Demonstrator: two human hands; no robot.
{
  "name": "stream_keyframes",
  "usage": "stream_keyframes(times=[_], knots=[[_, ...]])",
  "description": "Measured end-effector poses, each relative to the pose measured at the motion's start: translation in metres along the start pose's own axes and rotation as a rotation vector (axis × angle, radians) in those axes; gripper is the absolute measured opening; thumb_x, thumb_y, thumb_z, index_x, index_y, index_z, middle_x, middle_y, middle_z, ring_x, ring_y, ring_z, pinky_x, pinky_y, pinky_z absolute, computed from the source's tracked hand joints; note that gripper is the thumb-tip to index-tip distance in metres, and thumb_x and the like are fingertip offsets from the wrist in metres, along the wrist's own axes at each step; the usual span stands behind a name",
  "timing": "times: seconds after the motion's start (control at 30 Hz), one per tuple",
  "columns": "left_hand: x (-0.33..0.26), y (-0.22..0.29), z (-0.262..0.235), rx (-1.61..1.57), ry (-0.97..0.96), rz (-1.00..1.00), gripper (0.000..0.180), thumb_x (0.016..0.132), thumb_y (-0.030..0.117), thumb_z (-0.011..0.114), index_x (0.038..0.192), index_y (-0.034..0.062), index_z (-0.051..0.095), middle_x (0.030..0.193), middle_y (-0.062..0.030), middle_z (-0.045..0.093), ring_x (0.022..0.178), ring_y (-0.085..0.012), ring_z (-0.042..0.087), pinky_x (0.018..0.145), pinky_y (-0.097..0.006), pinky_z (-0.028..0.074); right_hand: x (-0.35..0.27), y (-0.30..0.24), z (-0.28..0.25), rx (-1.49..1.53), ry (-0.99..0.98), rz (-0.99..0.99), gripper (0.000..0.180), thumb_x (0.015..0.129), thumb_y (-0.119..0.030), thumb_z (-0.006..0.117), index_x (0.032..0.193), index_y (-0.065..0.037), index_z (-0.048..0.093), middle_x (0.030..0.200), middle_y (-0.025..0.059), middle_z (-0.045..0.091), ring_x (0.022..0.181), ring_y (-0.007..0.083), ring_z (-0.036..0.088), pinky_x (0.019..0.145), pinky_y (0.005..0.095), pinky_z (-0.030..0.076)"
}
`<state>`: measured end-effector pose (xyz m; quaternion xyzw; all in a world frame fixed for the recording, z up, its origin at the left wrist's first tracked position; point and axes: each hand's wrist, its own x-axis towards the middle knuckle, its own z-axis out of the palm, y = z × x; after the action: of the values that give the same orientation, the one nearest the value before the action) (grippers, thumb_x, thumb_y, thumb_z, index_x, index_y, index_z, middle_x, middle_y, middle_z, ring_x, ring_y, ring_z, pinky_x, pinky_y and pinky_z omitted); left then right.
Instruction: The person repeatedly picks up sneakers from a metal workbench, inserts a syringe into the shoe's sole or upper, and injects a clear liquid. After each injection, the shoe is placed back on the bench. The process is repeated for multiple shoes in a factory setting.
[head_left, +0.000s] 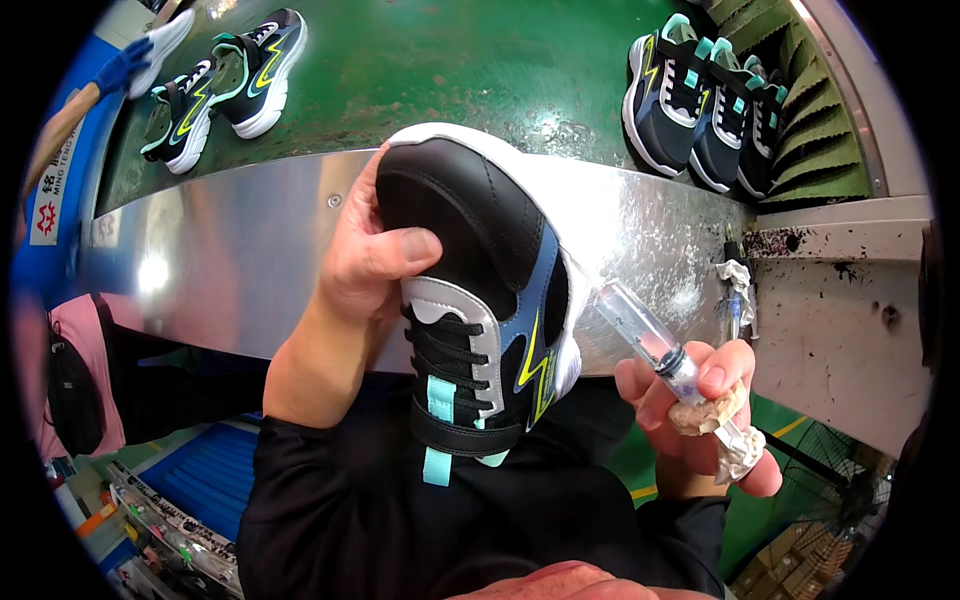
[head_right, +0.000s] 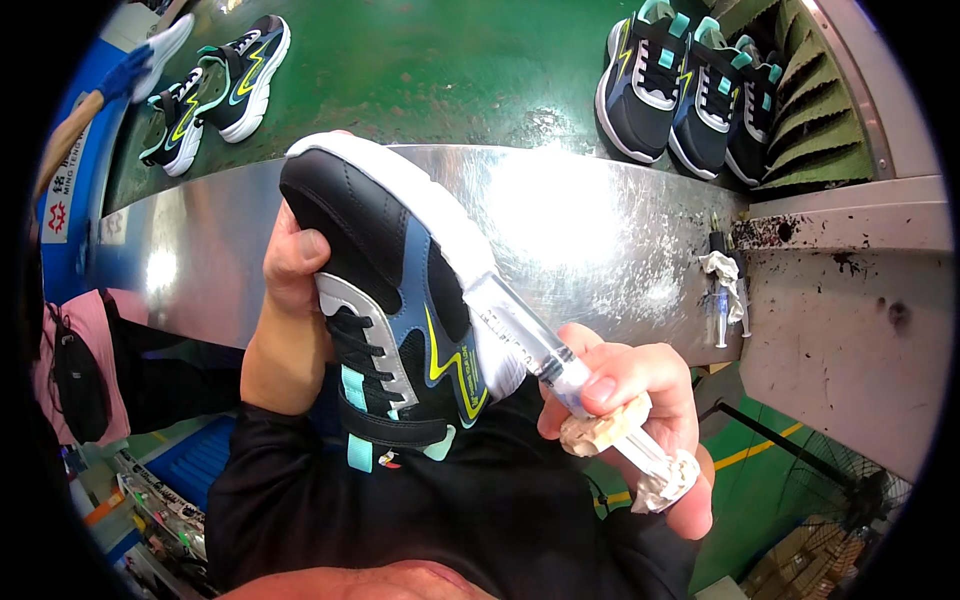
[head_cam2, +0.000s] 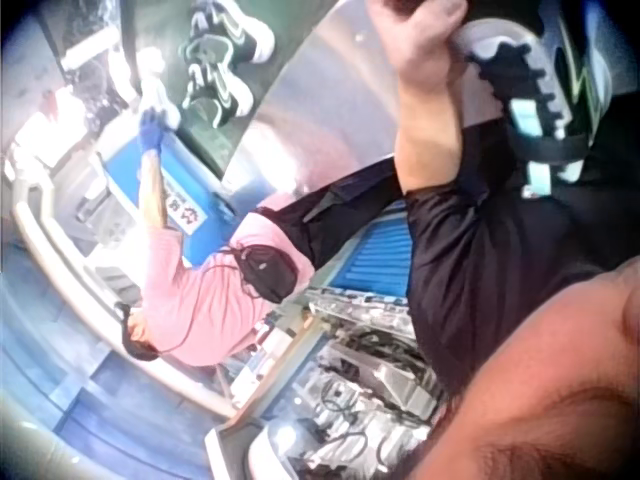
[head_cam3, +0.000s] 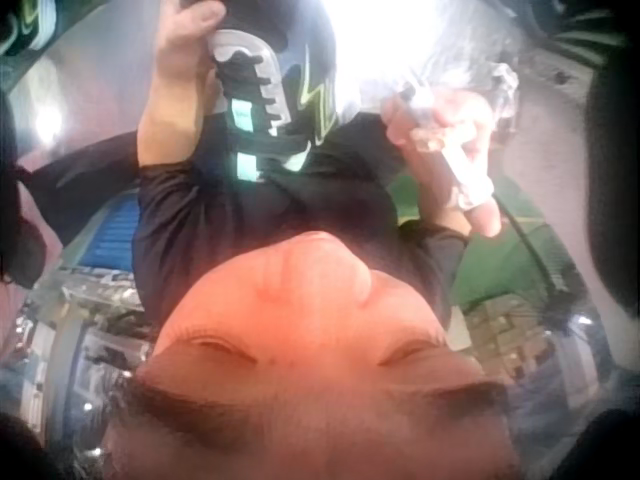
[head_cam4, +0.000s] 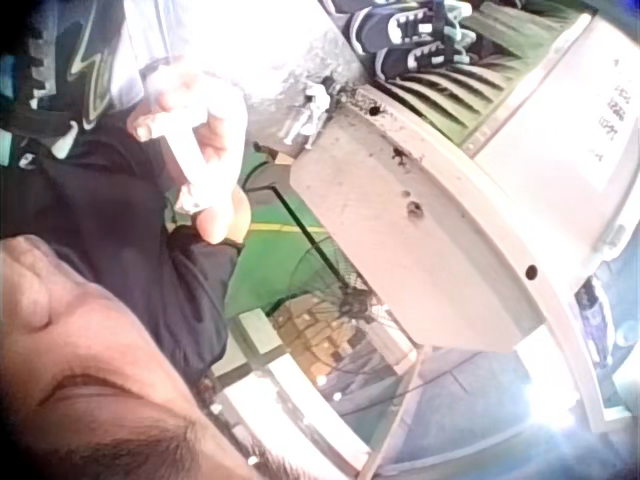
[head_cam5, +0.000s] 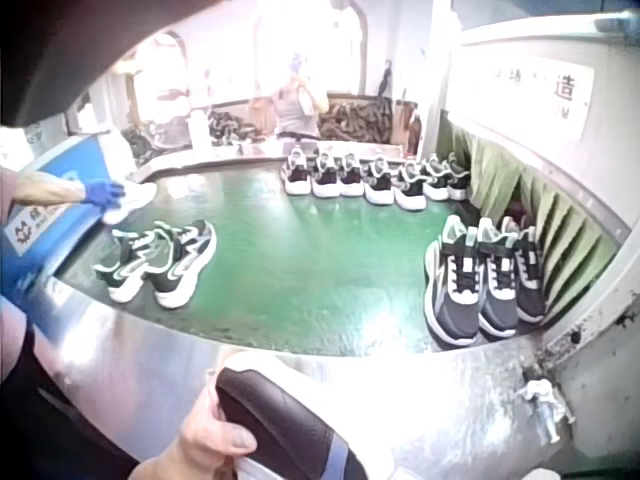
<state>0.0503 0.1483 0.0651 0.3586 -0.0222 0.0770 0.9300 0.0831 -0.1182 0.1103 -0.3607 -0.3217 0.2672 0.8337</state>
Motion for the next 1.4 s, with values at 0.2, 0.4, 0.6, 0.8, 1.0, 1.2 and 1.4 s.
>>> stream_keyframes(times=[0.2, 0.4, 0.6, 0.8, 1.0, 1.2, 1.4], knots=[[0.002, 0.001, 0.001, 0.028, 0.056, -0.020, 0.056, 0.065, 0.007, 0.066, 0.119, -0.0003, 0.051, 0.108, -0.0143, 0.062, 0.097, -0.0246, 0.062, 0.087, -0.036, 0.050, -0.004, 0.007, -0.003, 0.023, 0.059, -0.011, 0.087, 0.062, -0.071, 0.067, 0.111, -0.001, 0.050, 0.088, 0.0120, 0.060, 0.081, 0.0201, 0.052, 0.071, 0.0288, 0.041], [0.004, 0.002, 0.002, 0.042, 0.054, -0.016, 0.053, 0.068, 0.011, 0.065, 0.117, -0.0022, 0.052, 0.106, -0.0154, 0.063, 0.093, -0.0252, 0.064, 0.083, -0.036, 0.052, -0.008, 0.010, -0.005, -0.014, 0.077, 0.005, 0.086, 0.062, -0.072, 0.065, 0.110, -0.001, 0.052, 0.084, 0.0097, 0.061, 0.080, 0.0193, 0.053, 0.072, 0.0290, 0.039], [0.009, 0.001, -0.002, -0.016, 0.005, -0.012, 0.049, 0.071, 0.012, 0.062, 0.117, -0.0029, 0.051, 0.104, -0.0163, 0.063, 0.091, -0.0253, 0.064, 0.082, -0.035, 0.053, -0.018, 0.016, -0.014, -0.018, 0.046, 0.006, 0.085, 0.064, -0.072, 0.065, 0.110, -0.001, 0.052, 0.084, 0.0106, 0.061, 0.079, 0.0193, 0.053, 0.073, 0.0296, 0.038], [0.011, 0.000, -0.007, -0.091, -0.020, -0.048, 0.046, 0.075, 0.011, 0.060, 0.118, -0.0033, 0.050, 0.105, -0.0179, 0.062, 0.091, -0.0265, 0.064, 0.081, -0.036, 0.053, -0.026, 0.019, -0.020, -0.007, 0.036, 0.013, 0.086, 0.064, -0.071, 0.065, 0.111, 0.000, 0.052, 0.085, 0.0119, 0.061, 0.078, 0.0191, 0.051, 0.072, 0.0301, 0.037], [0.013, 0.000, -0.006, -0.129, 0.049, -0.081, 0.045, 0.075, 0.011, 0.061, 0.116, -0.0047, 0.051, 0.105, -0.0192, 0.063, 0.090, -0.0282, 0.065, 0.079, -0.037, 0.054, -0.032, 0.020, -0.027, -0.027, 0.004, 0.126, 0.076, 0.063, -0.068, 0.070, 0.110, -0.012, 0.049, 0.078, 0.0124, 0.060, 0.088, 0.0251, 0.046, 0.058, 0.0309, 0.027], [0.018, -0.002, -0.009, -0.011, 0.173, -0.081, 0.048, 0.071, 0.003, 0.063, 0.118, 0.0024, 0.052, 0.100, -0.0110, 0.063, 0.085, -0.0208, 0.064, 0.079, -0.033, 0.053, -0.040, 0.025, -0.017, -0.006, 0.146, 0.099, 0.083, 0.060, -0.069, 0.071, 0.110, -0.006, 0.050, 0.080, 0.0128, 0.061, 0.074, 0.0212, 0.046, 0.067, 0.0304, 0.037], [0.022, -0.004, -0.010, -0.061, 0.161, -0.107, 0.045, 0.074, 0.006, 0.063, 0.117, 0.0020, 0.051, 0.099, -0.0124, 0.064, 0.083, -0.0222, 0.065, 0.077, -0.035, 0.054, -0.048, 0.027, -0.020, -0.016, 0.105, 0.124, 0.081, 0.060, -0.069, 0.071, 0.109, -0.008, 0.050, 0.079, 0.0113, 0.060, 0.075, 0.0207, 0.045, 0.067, 0.0329, 0.035]])
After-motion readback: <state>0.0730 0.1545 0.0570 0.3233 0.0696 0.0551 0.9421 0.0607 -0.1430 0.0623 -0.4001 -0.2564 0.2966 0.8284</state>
